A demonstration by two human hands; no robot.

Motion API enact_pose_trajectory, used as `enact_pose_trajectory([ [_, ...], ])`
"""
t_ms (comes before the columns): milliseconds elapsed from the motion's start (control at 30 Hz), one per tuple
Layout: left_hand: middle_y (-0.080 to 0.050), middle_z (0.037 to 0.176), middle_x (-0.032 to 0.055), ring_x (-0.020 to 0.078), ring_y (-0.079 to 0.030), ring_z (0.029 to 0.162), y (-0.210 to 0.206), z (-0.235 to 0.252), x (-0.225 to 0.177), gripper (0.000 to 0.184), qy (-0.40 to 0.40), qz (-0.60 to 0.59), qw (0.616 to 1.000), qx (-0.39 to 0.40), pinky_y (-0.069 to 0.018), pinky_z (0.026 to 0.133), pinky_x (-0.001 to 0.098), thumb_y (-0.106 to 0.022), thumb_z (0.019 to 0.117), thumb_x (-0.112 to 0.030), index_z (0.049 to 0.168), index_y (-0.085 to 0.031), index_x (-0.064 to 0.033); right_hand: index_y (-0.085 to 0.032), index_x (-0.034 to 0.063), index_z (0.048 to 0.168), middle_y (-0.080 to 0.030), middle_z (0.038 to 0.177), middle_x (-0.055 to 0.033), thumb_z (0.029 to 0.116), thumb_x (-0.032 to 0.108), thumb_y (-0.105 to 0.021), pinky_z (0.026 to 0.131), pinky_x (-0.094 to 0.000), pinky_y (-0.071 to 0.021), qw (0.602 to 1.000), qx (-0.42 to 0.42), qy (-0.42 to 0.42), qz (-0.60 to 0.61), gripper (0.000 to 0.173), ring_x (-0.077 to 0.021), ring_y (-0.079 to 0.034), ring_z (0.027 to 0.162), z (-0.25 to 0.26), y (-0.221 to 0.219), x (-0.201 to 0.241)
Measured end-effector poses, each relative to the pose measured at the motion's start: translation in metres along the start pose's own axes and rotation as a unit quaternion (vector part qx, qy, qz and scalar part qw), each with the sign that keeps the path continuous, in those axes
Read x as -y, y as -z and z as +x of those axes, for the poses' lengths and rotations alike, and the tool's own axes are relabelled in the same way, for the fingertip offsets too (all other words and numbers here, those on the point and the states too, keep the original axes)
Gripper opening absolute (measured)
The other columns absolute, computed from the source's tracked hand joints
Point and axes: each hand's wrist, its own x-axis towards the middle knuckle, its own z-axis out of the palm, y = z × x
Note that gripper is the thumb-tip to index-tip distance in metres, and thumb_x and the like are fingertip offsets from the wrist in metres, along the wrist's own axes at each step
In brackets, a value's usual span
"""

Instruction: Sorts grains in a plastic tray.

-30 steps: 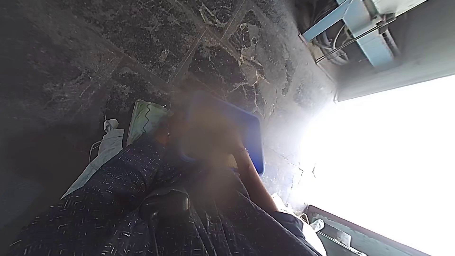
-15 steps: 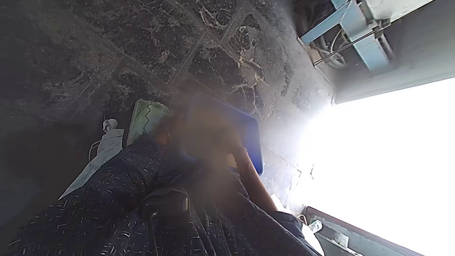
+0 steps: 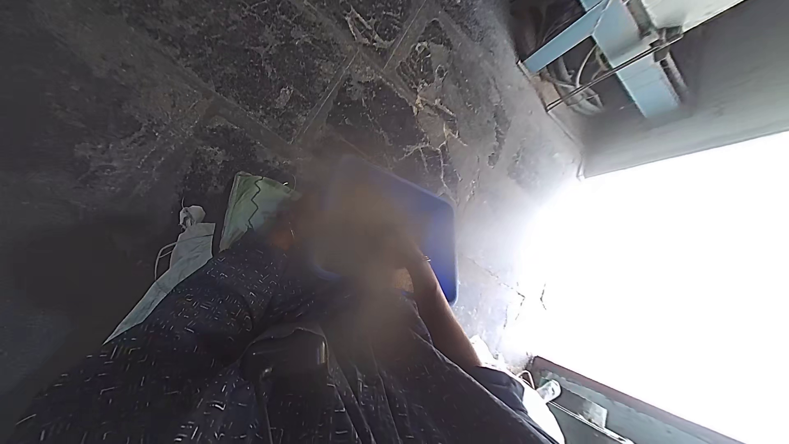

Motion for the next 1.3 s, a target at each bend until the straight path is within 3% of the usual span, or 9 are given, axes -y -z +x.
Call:
enact_pose_trajectory([
  [433, -0.062, 0.123, 0.0282, 0.0357, -0.062, 0.109, 0.001, -0.006, -0.008, 0.051, 0.005, 0.018, 1.000, -0.005, -0.0479, 0.098, 0.0529, -0.075, 0.0858, 0.005, 0.133, -0.057, 0.0079, -0.053, 0.0027, 0.070, -0.044, 0.060, -0.0046, 0.1085, 0.038, -0.050, 0.056, -0.0400, -0.0395, 0.955, -0.280, -0.015, 0.091, 0.053, -0.0169, -0.045, 0.055, -0.022, 0.013, 0.019],
  [600, -0.062, 0.123, 0.0288, 0.0356, -0.062, 0.111, 0.001, -0.008, -0.008, 0.051, -0.009, 0.015, 1.000, -0.002, -0.0476, 0.099, 0.0525, -0.074, 0.0864, 0.005, 0.134, -0.056, 0.0091, -0.054, -0.0002, 0.064, -0.049, 0.056, -0.0072, 0.0987, 0.019, -0.059, 0.054, -0.0368, -0.0408, 0.927, -0.371, 0.032, 0.038, 0.040, -0.0172, -0.048, 0.052, -0.025, 0.008, 0.025],
  [733, -0.063, 0.119, 0.0273, 0.0330, -0.063, 0.106, 0.000, -0.009, -0.011, 0.047, -0.013, 0.008, 1.000, -0.001, -0.0487, 0.096, 0.0501, -0.073, 0.0857, 0.007, 0.130, -0.058, 0.0098, -0.068, -0.0028, 0.086, -0.063, 0.076, -0.0142, 0.0922, 0.017, -0.069, 0.065, -0.0456, -0.0496, 0.934, -0.349, 0.059, 0.035, 0.021, -0.0265, -0.060, 0.068, -0.023, 0.003, 0.021],
  [800, -0.064, 0.115, 0.0248, 0.0307, -0.063, 0.102, 0.002, -0.006, -0.009, 0.045, -0.008, 0.001, 1.000, 0.005, -0.0488, 0.095, 0.0494, -0.074, 0.0845, 0.008, 0.128, -0.060, 0.0084, -0.072, -0.0025, 0.110, -0.070, 0.104, -0.0219, 0.0934, 0.020, -0.071, 0.088, -0.0539, -0.0526, 0.950, -0.309, 0.030, 0.038, 0.028, -0.0369, -0.067, 0.098, -0.022, 0.006, 0.022],
  [833, -0.065, 0.113, 0.0245, 0.0296, -0.064, 0.100, 0.002, -0.002, 0.004, 0.045, -0.056, -0.002, 0.998, 0.006, -0.0503, 0.092, 0.0473, -0.077, 0.0838, 0.006, 0.126, -0.060, 0.0089, -0.070, -0.0015, 0.120, -0.067, 0.117, -0.0249, 0.0944, 0.023, -0.071, 0.099, -0.0561, -0.0488, 0.956, -0.290, 0.004, 0.036, 0.035, -0.0409, -0.063, 0.113, -0.021, 0.007, 0.022],
  [900, -0.069, 0.092, 0.0239, 0.0210, -0.069, 0.077, -0.013, 0.029, 0.070, 0.047, -0.360, -0.027, 0.929, -0.080, -0.0565, 0.065, 0.0293, -0.080, 0.0758, -0.011, 0.112, -0.063, 0.0151, -0.062, 0.0015, 0.136, -0.056, 0.137, -0.0289, 0.0964, 0.030, -0.071, 0.108, -0.0589, -0.0421, 0.964, -0.257, -0.068, 0.019, 0.050, -0.0461, -0.051, 0.131, -0.020, 0.008, 0.022],
  [1000, -0.064, 0.122, 0.0253, 0.0291, -0.065, 0.106, -0.003, -0.007, -0.008, 0.060, -0.017, -0.049, 0.999, -0.004, -0.0520, 0.096, 0.0448, -0.072, 0.0782, 0.017, 0.135, -0.056, 0.0087, -0.051, 0.0010, 0.148, -0.045, 0.149, -0.0329, 0.0977, 0.032, -0.069, 0.111, -0.0629, -0.0380, 0.964, -0.225, -0.139, -0.001, 0.062, -0.0515, -0.043, 0.139, -0.018, 0.006, 0.016],
  [1133, -0.064, 0.119, 0.0259, 0.0273, -0.065, 0.102, -0.004, -0.013, -0.009, 0.057, -0.053, -0.047, 0.997, 0.001, -0.0528, 0.092, 0.0431, -0.070, 0.0797, 0.015, 0.134, -0.054, 0.0109, -0.045, -0.0021, 0.151, -0.046, 0.151, -0.0323, 0.1003, 0.028, -0.066, 0.113, -0.0612, -0.0389, 0.981, -0.161, -0.110, -0.006, 0.063, -0.0494, -0.045, 0.140, -0.019, 0.003, 0.016],
  [1300, -0.065, 0.113, 0.0257, 0.0254, -0.065, 0.095, -0.003, -0.014, -0.008, 0.053, -0.063, -0.036, 0.997, -0.006, -0.0535, 0.088, 0.0409, -0.071, 0.0783, 0.016, 0.129, -0.056, 0.0125, -0.062, -0.0028, 0.137, -0.057, 0.142, -0.0282, 0.0934, 0.020, -0.075, 0.110, -0.0602, -0.0399, 0.996, -0.082, 0.015, -0.026, 0.051, -0.0477, -0.052, 0.132, -0.032, 0.009, 0.047],
])
